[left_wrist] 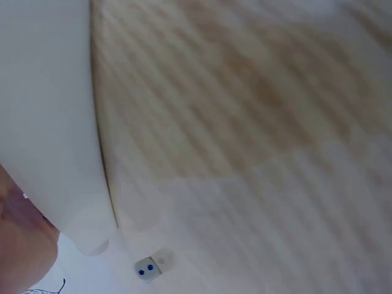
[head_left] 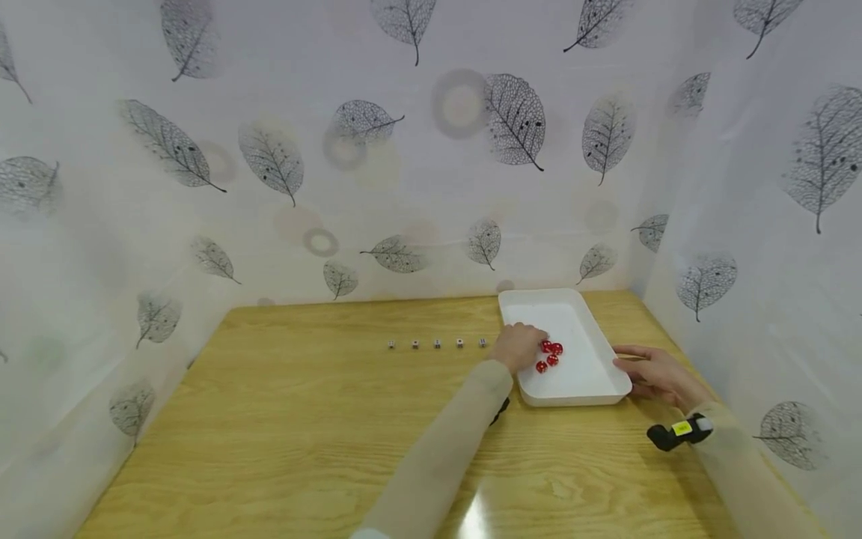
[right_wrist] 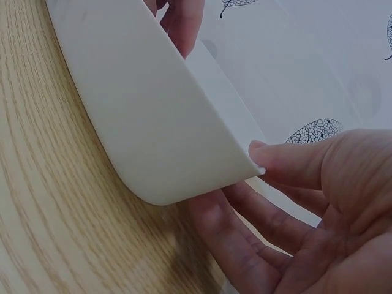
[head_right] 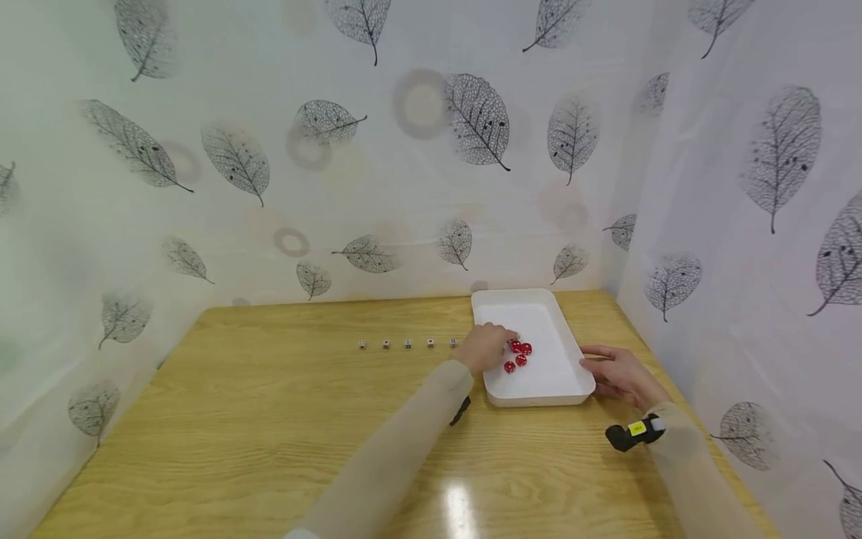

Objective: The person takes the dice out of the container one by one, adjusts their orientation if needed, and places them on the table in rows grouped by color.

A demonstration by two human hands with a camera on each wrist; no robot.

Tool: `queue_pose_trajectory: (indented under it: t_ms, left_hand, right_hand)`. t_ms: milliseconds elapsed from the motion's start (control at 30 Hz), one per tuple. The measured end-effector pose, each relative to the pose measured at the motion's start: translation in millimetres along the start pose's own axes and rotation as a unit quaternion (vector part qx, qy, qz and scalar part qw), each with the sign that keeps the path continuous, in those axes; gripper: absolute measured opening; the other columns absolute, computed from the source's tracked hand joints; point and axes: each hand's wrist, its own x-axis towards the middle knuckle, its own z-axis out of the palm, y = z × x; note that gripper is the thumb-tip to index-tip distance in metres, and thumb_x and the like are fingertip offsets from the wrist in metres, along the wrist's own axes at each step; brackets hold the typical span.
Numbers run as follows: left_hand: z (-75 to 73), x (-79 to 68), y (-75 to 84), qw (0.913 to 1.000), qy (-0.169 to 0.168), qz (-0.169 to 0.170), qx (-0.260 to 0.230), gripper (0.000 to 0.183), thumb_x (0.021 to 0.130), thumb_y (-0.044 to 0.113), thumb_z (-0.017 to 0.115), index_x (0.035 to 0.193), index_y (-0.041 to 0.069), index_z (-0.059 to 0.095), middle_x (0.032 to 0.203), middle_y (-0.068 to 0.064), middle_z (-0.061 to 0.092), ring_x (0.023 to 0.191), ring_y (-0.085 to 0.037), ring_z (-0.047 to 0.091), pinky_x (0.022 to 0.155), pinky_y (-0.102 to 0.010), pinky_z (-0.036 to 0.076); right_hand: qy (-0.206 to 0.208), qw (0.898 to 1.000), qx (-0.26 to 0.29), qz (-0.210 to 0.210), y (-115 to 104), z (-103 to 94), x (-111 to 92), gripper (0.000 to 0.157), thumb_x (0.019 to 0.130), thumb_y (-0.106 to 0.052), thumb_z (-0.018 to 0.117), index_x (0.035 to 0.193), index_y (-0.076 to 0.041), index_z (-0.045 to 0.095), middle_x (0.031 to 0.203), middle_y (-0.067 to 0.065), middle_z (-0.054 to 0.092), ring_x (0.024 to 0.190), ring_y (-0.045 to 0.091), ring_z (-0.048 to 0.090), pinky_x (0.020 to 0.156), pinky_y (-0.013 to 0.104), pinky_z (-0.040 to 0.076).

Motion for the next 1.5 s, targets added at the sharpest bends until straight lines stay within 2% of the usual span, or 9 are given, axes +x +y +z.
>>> queue_pose_trajectory:
  t_ms: [167,333,500,667,800,900,1167,1300,1500]
  left_hand:
    - [1.2,-1.8,-3.9,0.9992,0.023,-0.013,-0.031,0.034,0.098,0.017,0.058,0.128,0.032,0.065,0.122,0.014,0.068,0.108,-0.007,0.065,0.099,-0.027,0.049]
    - [-1.1,-5.3,-3.4,0.9984,0.012,-0.025,-0.049,0.026,0.096,0.019,0.063,0.119,0.028,0.07,0.112,0.013,0.071,0.102,-0.006,0.066,0.096,-0.026,0.049]
    - [0.5,-3.7,-1.6,0.9987,0.019,-0.022,-0.042,0.02,0.095,0.021,0.065,0.112,0.026,0.072,0.104,0.012,0.072,0.096,-0.005,0.065,0.093,-0.024,0.05]
    - [-2.5,-3.0,-3.7,0.9972,0.024,-0.017,-0.069,0.009,0.093,0.019,0.066,0.101,0.021,0.072,0.094,0.009,0.07,0.084,-0.005,0.062,0.079,-0.019,0.051]
    - [-5.4,-4.1,-7.0,0.9958,0.039,-0.005,-0.083,0.003,0.092,0.02,0.068,0.093,0.018,0.068,0.085,0.007,0.064,0.075,-0.005,0.055,0.067,-0.016,0.047]
    - [-8.1,-6.1,-10.8,0.9941,0.061,0.001,-0.09,0.007,0.089,0.021,0.07,0.094,0.017,0.067,0.086,0.007,0.064,0.075,-0.005,0.054,0.066,-0.015,0.045]
    - [-17.6,-19.9,-22.4,0.9806,0.1,0.02,-0.168,0.015,0.085,0.015,0.073,0.1,0.014,0.07,0.09,0.005,0.067,0.075,-0.003,0.055,0.062,-0.01,0.042]
    - [-24.8,-30.3,-28.7,0.9766,0.113,0.023,-0.182,0.013,0.086,0.016,0.073,0.098,0.015,0.069,0.086,0.007,0.065,0.073,-0.003,0.053,0.061,-0.011,0.042]
    - [-28.1,-42.0,-37.2,0.9691,0.114,0.017,-0.218,0.019,0.086,0.015,0.072,0.105,0.011,0.072,0.091,0.007,0.068,0.079,-0.002,0.055,0.07,-0.012,0.045]
  right_hand:
    - [0.001,1.0,-0.005,-0.001,-3.2,1.7,0.7,0.069,0.099,-0.026,0.057,0.153,0.0,0.023,0.102,-0.003,0.067,0.086,0.01,0.066,0.075,0.032,0.057]
    - [-0.008,1.0,0.003,-0.002,1.7,1.5,2.5,0.07,0.099,-0.027,0.058,0.153,0.001,0.023,0.1,-0.006,0.067,0.086,0.01,0.067,0.075,0.032,0.058]
    - [-0.017,1.0,0.011,-0.016,3.7,0.5,0.3,0.071,0.1,-0.026,0.057,0.154,0.001,0.021,0.101,-0.007,0.066,0.087,0.01,0.067,0.076,0.031,0.058]
    - [-0.018,1.0,-0.002,-0.019,1.8,-0.4,-1.6,0.073,0.099,-0.027,0.057,0.153,0.003,0.019,0.108,-0.002,0.065,0.089,0.01,0.066,0.076,0.032,0.058]
    - [-0.013,1.0,-0.012,-0.012,1.9,-1.5,-2.3,0.072,0.099,-0.026,0.057,0.153,0.004,0.019,0.107,-0.001,0.065,0.088,0.01,0.065,0.075,0.032,0.057]
    - [-0.014,1.0,-0.013,-0.01,2.2,-1.9,-1.3,0.073,0.099,-0.027,0.057,0.153,0.004,0.019,0.107,0.0,0.065,0.088,0.011,0.065,0.076,0.032,0.057]
    - [-0.021,1.0,-0.009,-0.013,0.2,-2.0,0.8,0.074,0.099,-0.029,0.058,0.153,0.004,0.019,0.106,-0.003,0.065,0.088,0.01,0.066,0.076,0.033,0.058]
    - [-0.016,1.0,-0.009,-0.009,0.1,-1.7,2.2,0.073,0.099,-0.027,0.057,0.153,0.004,0.019,0.102,-0.006,0.066,0.086,0.009,0.066,0.075,0.033,0.057]
    - [-0.015,1.0,-0.013,-0.002,0.2,-1.6,1.8,0.073,0.099,-0.027,0.058,0.153,0.004,0.019,0.103,-0.003,0.067,0.086,0.009,0.066,0.075,0.033,0.057]
